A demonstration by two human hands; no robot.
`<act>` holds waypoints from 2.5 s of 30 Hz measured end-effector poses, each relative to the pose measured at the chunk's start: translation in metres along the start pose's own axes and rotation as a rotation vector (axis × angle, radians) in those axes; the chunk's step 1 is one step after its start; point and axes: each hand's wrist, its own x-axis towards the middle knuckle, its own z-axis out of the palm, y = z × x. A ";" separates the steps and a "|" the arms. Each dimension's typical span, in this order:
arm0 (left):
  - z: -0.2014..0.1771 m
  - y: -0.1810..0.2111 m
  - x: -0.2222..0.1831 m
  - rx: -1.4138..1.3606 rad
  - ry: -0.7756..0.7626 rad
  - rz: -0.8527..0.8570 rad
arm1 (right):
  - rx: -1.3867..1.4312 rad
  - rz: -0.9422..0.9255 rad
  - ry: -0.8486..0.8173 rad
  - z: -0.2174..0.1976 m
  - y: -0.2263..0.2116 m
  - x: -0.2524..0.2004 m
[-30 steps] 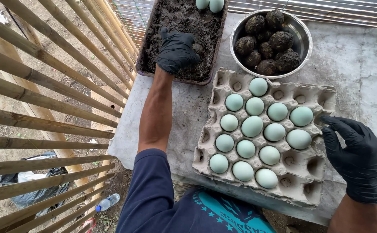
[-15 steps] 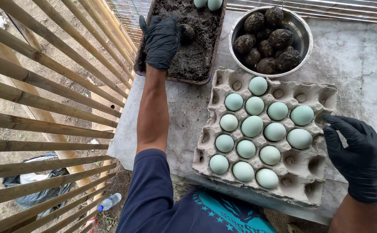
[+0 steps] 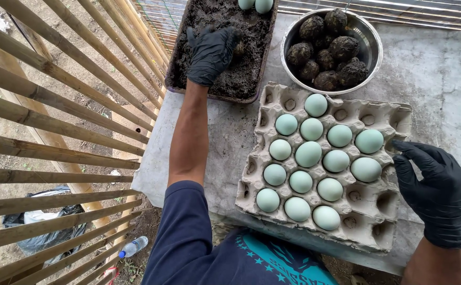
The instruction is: The person is taking eggs from a carton, rolling them in a tray of soil to coat them completely, and then placing the soil-coated eggs into a metal bowl.
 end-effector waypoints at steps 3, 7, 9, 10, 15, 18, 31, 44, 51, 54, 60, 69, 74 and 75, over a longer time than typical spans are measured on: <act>-0.038 0.020 0.011 -0.206 -0.385 -0.110 | -0.012 0.012 -0.009 -0.003 -0.003 0.002; -0.054 0.023 0.019 -0.106 -0.086 0.095 | 0.015 0.002 -0.001 -0.004 -0.003 0.001; -0.041 0.018 0.014 -0.201 -0.157 -0.023 | 0.007 0.004 -0.004 -0.003 -0.002 0.000; -0.001 -0.007 -0.003 -0.001 -0.068 0.073 | -0.004 -0.006 -0.005 -0.002 -0.002 0.000; -0.078 0.043 0.029 -0.111 -0.331 0.059 | -0.009 -0.019 0.004 -0.002 -0.002 0.001; -0.135 0.071 0.053 -0.540 -0.431 -0.201 | 0.004 -0.004 -0.008 -0.003 -0.003 0.001; -0.113 0.078 0.038 -0.226 -0.774 -0.159 | 0.009 -0.009 0.001 -0.002 -0.004 0.002; -0.104 0.063 0.038 -0.335 -0.786 -0.121 | 0.017 -0.006 0.000 -0.004 -0.006 0.003; -0.143 0.065 0.051 -0.630 -0.778 -0.181 | 0.031 -0.001 -0.006 -0.004 -0.004 0.002; -0.147 0.063 0.053 -0.842 -0.710 -0.200 | 0.002 -0.006 0.001 -0.002 -0.001 0.000; -0.136 0.090 0.059 -0.982 -0.480 -0.024 | 0.011 -0.008 0.006 -0.004 -0.002 0.002; -0.084 0.177 0.107 -0.610 -0.217 0.255 | 0.046 -0.023 0.028 -0.005 -0.001 0.005; -0.021 0.201 0.120 -0.335 -0.135 0.399 | 0.078 -0.010 0.036 -0.003 -0.003 0.006; -0.014 0.204 0.119 -0.338 -0.134 0.400 | 0.076 -0.008 0.037 -0.004 -0.002 0.006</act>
